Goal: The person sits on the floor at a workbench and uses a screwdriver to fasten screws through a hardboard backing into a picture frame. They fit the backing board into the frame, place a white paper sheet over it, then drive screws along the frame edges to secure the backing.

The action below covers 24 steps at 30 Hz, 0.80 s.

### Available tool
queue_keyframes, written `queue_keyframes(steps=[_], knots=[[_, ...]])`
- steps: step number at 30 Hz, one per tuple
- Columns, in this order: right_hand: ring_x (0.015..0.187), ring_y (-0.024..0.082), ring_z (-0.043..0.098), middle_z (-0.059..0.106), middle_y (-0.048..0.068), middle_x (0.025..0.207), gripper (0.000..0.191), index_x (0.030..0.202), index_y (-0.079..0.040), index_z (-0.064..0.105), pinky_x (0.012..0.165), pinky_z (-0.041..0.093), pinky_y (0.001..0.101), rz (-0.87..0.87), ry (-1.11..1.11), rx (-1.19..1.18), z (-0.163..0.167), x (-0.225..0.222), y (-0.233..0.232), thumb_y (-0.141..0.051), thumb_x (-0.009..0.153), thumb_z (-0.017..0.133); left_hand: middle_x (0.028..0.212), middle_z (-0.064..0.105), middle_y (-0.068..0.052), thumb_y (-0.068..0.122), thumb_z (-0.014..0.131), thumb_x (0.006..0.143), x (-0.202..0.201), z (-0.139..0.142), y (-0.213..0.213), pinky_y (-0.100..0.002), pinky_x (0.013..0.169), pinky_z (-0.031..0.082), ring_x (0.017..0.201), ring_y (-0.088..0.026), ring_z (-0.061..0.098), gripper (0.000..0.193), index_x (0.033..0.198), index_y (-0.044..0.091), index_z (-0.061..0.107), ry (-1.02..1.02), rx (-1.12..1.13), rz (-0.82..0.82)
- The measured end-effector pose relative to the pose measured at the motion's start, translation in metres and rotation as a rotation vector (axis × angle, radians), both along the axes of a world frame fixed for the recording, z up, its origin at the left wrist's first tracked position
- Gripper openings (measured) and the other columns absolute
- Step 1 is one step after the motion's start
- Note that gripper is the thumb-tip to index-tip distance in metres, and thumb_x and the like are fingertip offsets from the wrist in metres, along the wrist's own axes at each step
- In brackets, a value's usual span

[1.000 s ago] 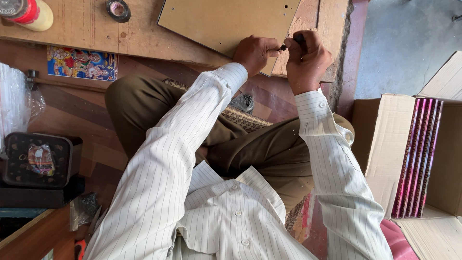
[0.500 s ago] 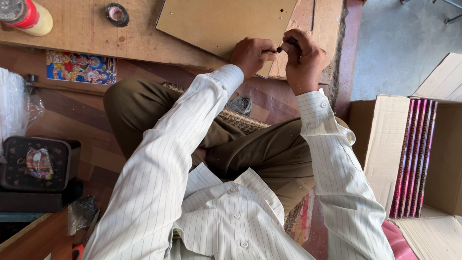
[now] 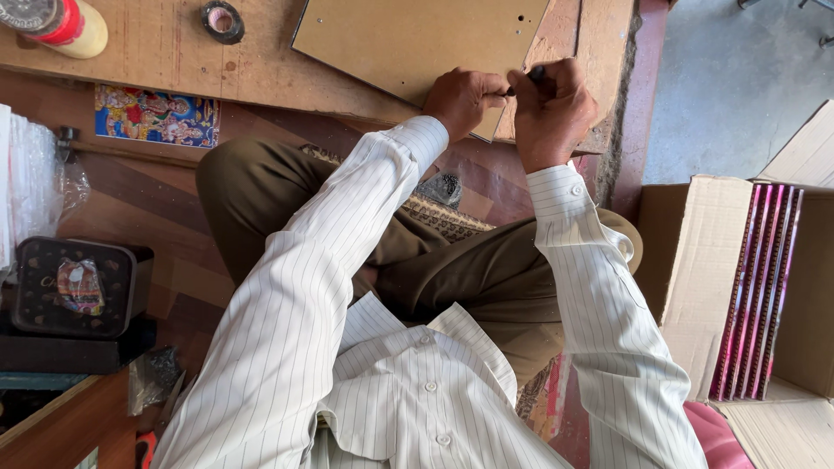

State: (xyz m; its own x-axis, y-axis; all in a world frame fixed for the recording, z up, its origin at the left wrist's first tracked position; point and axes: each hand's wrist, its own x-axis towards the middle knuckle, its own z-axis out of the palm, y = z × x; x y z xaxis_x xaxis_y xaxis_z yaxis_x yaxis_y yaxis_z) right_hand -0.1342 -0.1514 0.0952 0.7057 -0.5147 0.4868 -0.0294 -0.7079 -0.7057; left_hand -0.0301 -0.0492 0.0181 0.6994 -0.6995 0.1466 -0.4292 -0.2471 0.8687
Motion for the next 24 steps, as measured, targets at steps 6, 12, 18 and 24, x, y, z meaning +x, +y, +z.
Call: queue_keyframes(steps=[6, 12, 18, 24], knots=[[0.062, 0.007, 0.06, 0.069, 0.003, 0.07, 0.038, 0.083, -0.003, 0.058, 0.055, 0.049, 0.0223, -0.127, -0.024, 0.083, -0.017, -0.001, -0.009, -0.014, 0.091, 0.094, 0.09, 0.078, -0.01, 0.025, 0.077, 0.088, 0.0, -0.003, -0.001, -0.043, 0.074, 0.057, 0.081, -0.031, 0.074, 0.015, 0.098, 0.015, 0.08, -0.043, -0.011, -0.017], [0.067, 0.015, 0.067, 0.069, 0.009, 0.081, 0.014, 0.097, -0.001, 0.064, 0.061, 0.055, 0.03, -0.062, -0.406, 0.697, -0.018, -0.028, -0.042, -0.011, 0.101, 0.073, 0.106, 0.077, -0.01, 0.009, 0.081, 0.085, 0.031, 0.001, 0.029, -0.037, 0.086, 0.06, 0.097, -0.028, 0.076, 0.018, 0.102, 0.009, 0.075, -0.055, -0.301, 0.04], [0.051, 0.013, 0.057, 0.067, 0.004, 0.078, 0.022, 0.107, 0.0, 0.07, 0.042, 0.038, 0.0275, -0.068, 0.378, 1.075, -0.059, -0.05, -0.007, -0.013, 0.088, 0.071, 0.119, 0.069, -0.013, 0.014, 0.091, 0.071, 0.099, -0.005, 0.137, -0.051, 0.089, 0.045, 0.111, -0.038, 0.063, 0.045, 0.109, 0.01, 0.068, -0.63, 0.19, 0.793], [0.06, 0.01, 0.062, 0.069, 0.004, 0.079, 0.02, 0.1, 0.003, 0.072, 0.051, 0.05, 0.0276, -0.146, 0.444, 0.776, -0.085, -0.023, -0.013, -0.001, 0.083, 0.081, 0.133, 0.061, -0.017, 0.02, 0.096, 0.068, 0.098, -0.023, 0.16, -0.043, 0.106, 0.047, 0.125, -0.037, 0.058, 0.078, 0.133, 0.004, 0.055, 0.009, 0.198, 0.701]])
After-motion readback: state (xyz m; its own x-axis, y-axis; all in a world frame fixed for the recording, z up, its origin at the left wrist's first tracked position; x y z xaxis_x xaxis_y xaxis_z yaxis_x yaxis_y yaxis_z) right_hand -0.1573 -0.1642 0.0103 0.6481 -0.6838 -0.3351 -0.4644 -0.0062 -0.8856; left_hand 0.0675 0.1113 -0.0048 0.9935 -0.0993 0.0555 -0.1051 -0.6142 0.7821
